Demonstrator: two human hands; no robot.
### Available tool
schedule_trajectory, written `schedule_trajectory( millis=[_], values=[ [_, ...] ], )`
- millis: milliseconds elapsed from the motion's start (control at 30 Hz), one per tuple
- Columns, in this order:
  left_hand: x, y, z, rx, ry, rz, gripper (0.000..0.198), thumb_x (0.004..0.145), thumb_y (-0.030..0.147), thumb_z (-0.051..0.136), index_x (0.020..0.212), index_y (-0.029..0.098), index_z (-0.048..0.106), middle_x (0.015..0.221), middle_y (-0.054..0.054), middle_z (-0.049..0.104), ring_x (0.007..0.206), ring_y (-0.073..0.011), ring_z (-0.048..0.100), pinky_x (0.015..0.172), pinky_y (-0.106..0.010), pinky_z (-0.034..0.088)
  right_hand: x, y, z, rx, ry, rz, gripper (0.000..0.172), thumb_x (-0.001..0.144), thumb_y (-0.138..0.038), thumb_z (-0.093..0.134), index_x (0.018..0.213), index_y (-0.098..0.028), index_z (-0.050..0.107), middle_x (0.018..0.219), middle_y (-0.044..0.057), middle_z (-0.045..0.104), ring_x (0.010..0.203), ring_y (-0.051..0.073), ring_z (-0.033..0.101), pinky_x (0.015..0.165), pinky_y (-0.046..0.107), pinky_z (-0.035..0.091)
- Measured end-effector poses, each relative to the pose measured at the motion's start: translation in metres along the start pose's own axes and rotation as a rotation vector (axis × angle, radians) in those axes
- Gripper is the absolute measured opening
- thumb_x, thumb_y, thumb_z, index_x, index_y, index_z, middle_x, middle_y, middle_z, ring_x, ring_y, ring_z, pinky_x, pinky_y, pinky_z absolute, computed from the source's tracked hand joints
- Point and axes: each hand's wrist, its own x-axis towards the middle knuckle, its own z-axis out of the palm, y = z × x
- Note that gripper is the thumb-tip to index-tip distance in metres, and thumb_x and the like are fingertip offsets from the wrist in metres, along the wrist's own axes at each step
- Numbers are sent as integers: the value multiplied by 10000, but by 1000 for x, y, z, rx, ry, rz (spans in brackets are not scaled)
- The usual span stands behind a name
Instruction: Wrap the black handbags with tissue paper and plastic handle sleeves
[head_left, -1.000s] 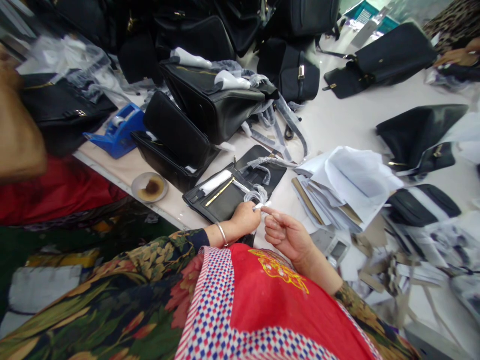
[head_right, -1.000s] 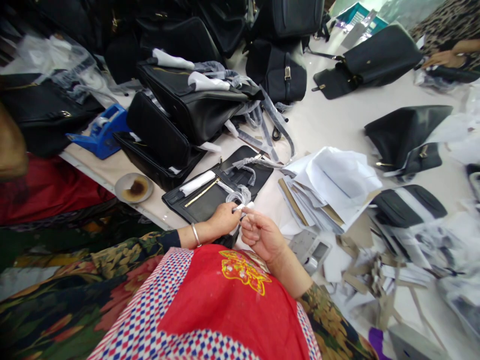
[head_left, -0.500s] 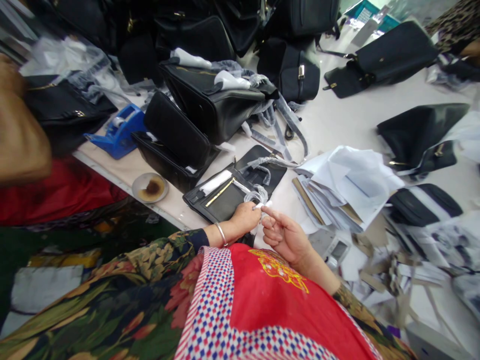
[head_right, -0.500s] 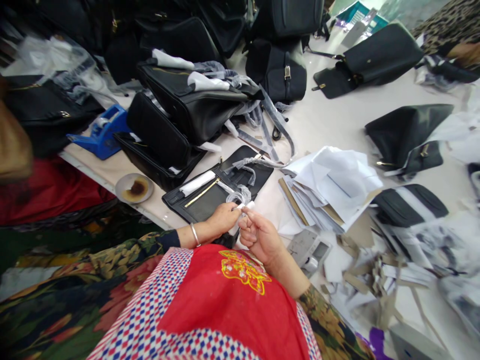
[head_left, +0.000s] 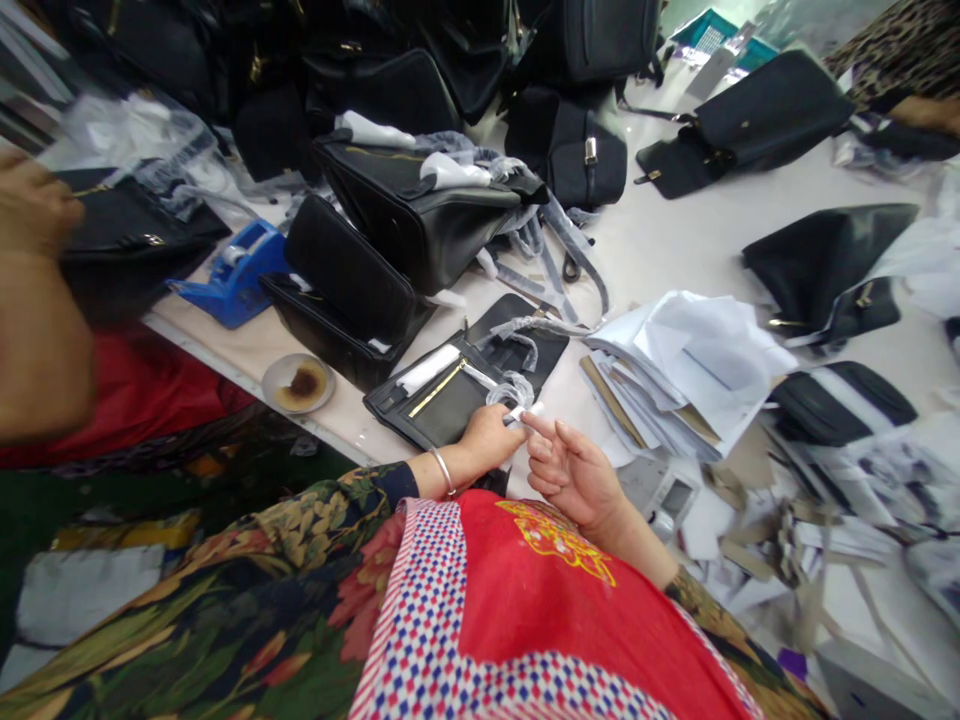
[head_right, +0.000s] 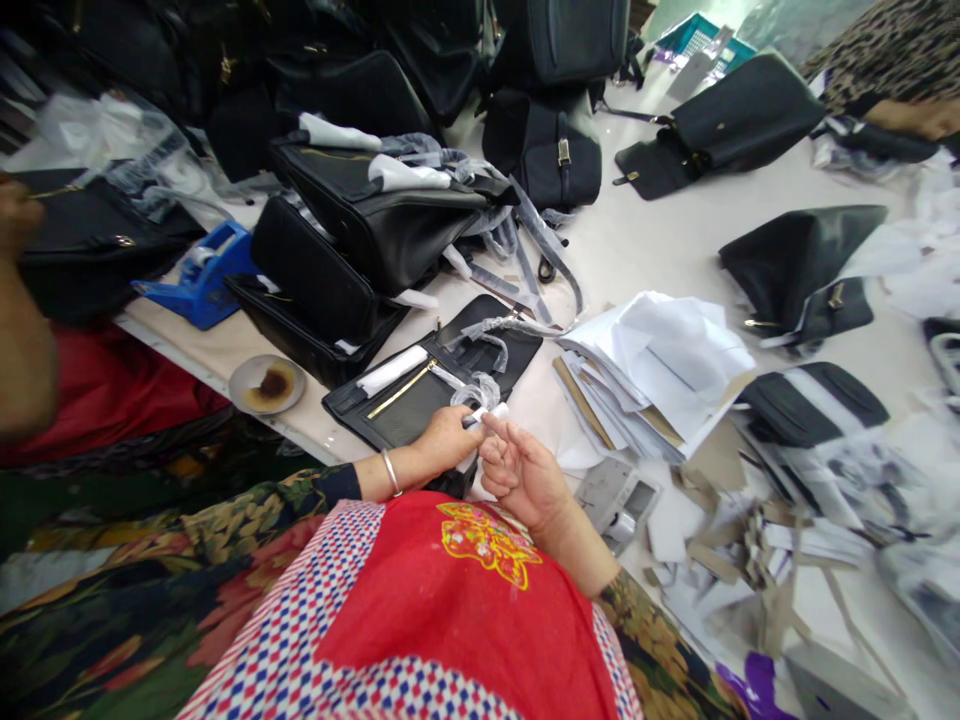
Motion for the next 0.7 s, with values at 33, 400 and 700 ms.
schedule_trajectory(
  millis=[33,400,700],
  values=[
    [1,-1,0,-1,7,-5,155,779,298,661,778,145,686,707,-38,679,621,-150,576,534,-241,359,-1,0,-1,5,-2,-4,362,877,-377,639,1168,-164,600,643,-57,557,397,34,193,406,185,167],
    [-4,5,-1,-288,-53,-178,222,829,388,677,781,175,640,603,-11,646,495,-117,541,447,-204,344,-15,12,-17,66,-14,-67,395,931,-376,570,1262,-159,568,604,-90,402,414,47,186,415,183,201],
    [-2,5,-2,-566,-129,-271,212,829,319,724,909,137,651,706,-39,686,567,-130,618,493,-209,458,-9,22,-28,77,-13,-81,355,929,-342,561,1242,-179,593,579,-91,402,415,57,166,410,182,204]
  ],
)
